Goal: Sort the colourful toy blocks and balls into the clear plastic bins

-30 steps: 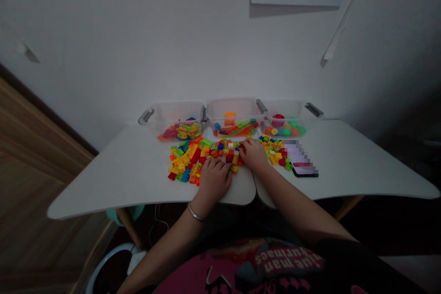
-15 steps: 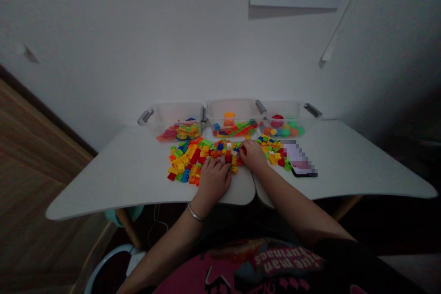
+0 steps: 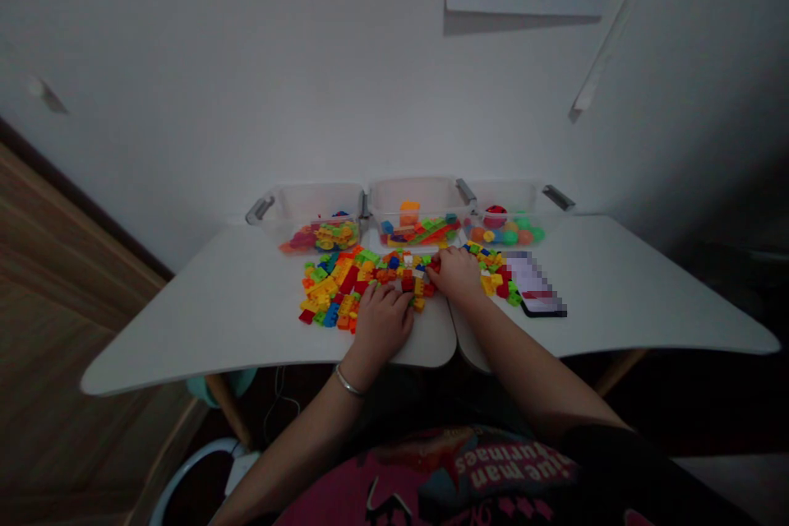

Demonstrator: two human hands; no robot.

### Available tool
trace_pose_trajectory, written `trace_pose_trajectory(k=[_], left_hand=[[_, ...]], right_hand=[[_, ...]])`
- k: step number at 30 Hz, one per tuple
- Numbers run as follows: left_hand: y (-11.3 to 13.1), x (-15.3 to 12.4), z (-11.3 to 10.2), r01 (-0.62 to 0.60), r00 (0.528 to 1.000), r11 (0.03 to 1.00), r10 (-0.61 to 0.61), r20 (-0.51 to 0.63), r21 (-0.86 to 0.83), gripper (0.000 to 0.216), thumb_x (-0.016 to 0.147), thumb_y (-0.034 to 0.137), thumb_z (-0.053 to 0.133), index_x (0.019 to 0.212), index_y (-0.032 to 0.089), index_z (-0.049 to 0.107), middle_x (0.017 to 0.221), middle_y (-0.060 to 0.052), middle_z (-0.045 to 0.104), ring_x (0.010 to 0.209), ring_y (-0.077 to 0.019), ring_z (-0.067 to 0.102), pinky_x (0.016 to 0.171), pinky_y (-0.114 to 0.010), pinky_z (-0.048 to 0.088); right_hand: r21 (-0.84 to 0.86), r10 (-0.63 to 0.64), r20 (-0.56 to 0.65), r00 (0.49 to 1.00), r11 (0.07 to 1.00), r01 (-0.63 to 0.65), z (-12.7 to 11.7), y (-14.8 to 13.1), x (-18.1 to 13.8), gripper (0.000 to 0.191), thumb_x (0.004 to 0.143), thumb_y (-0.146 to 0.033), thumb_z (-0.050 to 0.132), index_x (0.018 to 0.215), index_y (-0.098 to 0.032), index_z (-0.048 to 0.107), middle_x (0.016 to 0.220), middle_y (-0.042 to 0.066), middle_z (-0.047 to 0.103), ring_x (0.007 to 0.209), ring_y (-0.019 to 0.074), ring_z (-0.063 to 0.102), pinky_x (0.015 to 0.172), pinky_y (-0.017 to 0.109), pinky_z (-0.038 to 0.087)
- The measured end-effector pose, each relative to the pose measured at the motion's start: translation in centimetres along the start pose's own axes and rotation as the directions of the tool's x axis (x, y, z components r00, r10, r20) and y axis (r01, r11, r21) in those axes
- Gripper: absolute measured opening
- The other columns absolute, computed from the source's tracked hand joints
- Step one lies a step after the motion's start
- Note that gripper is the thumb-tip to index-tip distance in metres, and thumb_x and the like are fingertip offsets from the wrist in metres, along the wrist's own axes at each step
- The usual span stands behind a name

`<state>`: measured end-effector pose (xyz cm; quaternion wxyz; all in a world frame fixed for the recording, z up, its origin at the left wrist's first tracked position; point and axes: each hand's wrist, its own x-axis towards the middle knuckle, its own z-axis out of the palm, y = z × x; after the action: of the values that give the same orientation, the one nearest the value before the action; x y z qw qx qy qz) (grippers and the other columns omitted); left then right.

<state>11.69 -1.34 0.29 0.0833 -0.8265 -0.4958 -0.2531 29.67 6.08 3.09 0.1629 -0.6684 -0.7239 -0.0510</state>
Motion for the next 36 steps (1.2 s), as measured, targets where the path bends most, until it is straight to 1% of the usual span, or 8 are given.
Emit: trace_pose_trajectory(k=[8, 17, 23, 27, 29, 31, 33, 36], left_hand=[[-0.1, 0.0, 0.3, -0.008, 1.000, 1.000, 0.008, -0.023, -0.001, 0.026, 0.087, 0.025, 0.058, 0.109, 0.022, 0.072, 0.101, -0.009, 0.075, 0.106, -0.0284, 0.063, 0.106, -0.053, 0.040], [-0.1, 0.0, 0.1, -0.016, 1.000, 1.000, 0.016, -0.005, 0.002, 0.026, 0.087, 0.024, 0.057, 0.108, 0.021, 0.072, 0.101, -0.009, 0.075, 0.106, -0.0289, 0.062, 0.105, -0.053, 0.041], [-0.1, -0.1, 0.2, -0.007, 1.000, 1.000, 0.007, -0.014, -0.004, 0.027, 0.086, 0.024, 0.058, 0.109, 0.022, 0.072, 0.102, -0.009, 0.074, 0.107, -0.0283, 0.062, 0.106, -0.052, 0.040], [-0.1, -0.1, 0.2, -0.003, 1.000, 1.000, 0.003, -0.011, -0.004, 0.027, 0.086, 0.024, 0.058, 0.110, 0.022, 0.072, 0.103, -0.009, 0.075, 0.107, -0.0285, 0.062, 0.107, -0.053, 0.039], [-0.1, -0.1, 0.2, -0.006, 1.000, 1.000, 0.006, -0.015, -0.003, 0.027, 0.087, 0.025, 0.058, 0.110, 0.021, 0.072, 0.103, -0.009, 0.075, 0.107, -0.0283, 0.063, 0.107, -0.053, 0.040], [-0.1, -0.1, 0.2, -0.010, 1.000, 1.000, 0.010, -0.019, -0.002, 0.027, 0.088, 0.025, 0.057, 0.109, 0.020, 0.072, 0.102, -0.009, 0.075, 0.107, -0.0281, 0.063, 0.108, -0.053, 0.039], [-0.1, -0.1, 0.2, -0.011, 1.000, 1.000, 0.011, -0.020, -0.002, 0.027, 0.088, 0.025, 0.057, 0.109, 0.020, 0.072, 0.102, -0.009, 0.075, 0.106, -0.0277, 0.063, 0.108, -0.052, 0.039], [-0.1, -0.1, 0.1, -0.009, 1.000, 1.000, 0.009, -0.016, -0.005, 0.026, 0.089, 0.025, 0.056, 0.109, 0.021, 0.072, 0.101, -0.009, 0.075, 0.106, -0.0274, 0.063, 0.108, -0.052, 0.039]], right_hand=[[-0.008, -0.086, 0.033, 0.996, 0.996, 0.086, 0.2, -0.5, 0.6, 0.020, 0.089, -0.026, 0.057, 0.101, -0.018, 0.071, 0.107, 0.013, 0.069, 0.103, 0.0279, 0.061, 0.085, 0.037, 0.044], [0.026, 0.004, 0.081, 0.997, 1.000, -0.006, 0.3, -0.2, 1.2, 0.025, 0.085, -0.033, 0.066, 0.103, -0.015, 0.068, 0.111, 0.016, 0.066, 0.101, 0.0271, 0.063, 0.086, 0.034, 0.046], [0.015, -0.014, 0.081, 0.997, 1.000, 0.012, 0.2, -0.2, 1.4, 0.021, 0.085, -0.033, 0.065, 0.096, -0.016, 0.069, 0.108, 0.016, 0.067, 0.098, 0.0255, 0.064, 0.085, 0.033, 0.047], [0.095, -0.007, 0.013, 1.000, 0.996, 0.005, 0.0, -0.1, 1.0, 0.013, 0.083, -0.023, 0.060, 0.093, -0.018, 0.068, 0.103, 0.014, 0.069, 0.096, 0.0256, 0.064, 0.082, 0.033, 0.047], [0.235, -0.017, -0.018, 1.000, 0.972, 0.020, -0.2, -0.1, 1.0, 0.014, 0.081, -0.020, 0.060, 0.093, -0.018, 0.066, 0.098, 0.011, 0.070, 0.092, 0.0232, 0.064, 0.080, 0.032, 0.048], [0.415, -0.031, -0.058, 0.998, 0.908, 0.052, -0.7, 0.1, 1.4, 0.018, 0.079, -0.020, 0.060, 0.096, -0.018, 0.065, 0.093, 0.007, 0.070, 0.084, 0.0203, 0.063, 0.078, 0.031, 0.050], [0.551, -0.029, -0.149, 0.988, 0.827, 0.108, -1.3, 0.4, 2.2, 0.023, 0.080, -0.023, 0.059, 0.102, -0.019, 0.063, 0.093, 0.005, 0.070, 0.080, 0.0192, 0.063, 0.076, 0.032, 0.051], [0.603, -0.023, -0.336, 0.942, 0.763, 0.234, -2.7, 1.3, 4.1, 0.027, 0.083, -0.023, 0.053, 0.107, -0.019, 0.064, 0.102, 0.008, 0.070, 0.083, 0.0198, 0.063, 0.080, 0.035, 0.052]])
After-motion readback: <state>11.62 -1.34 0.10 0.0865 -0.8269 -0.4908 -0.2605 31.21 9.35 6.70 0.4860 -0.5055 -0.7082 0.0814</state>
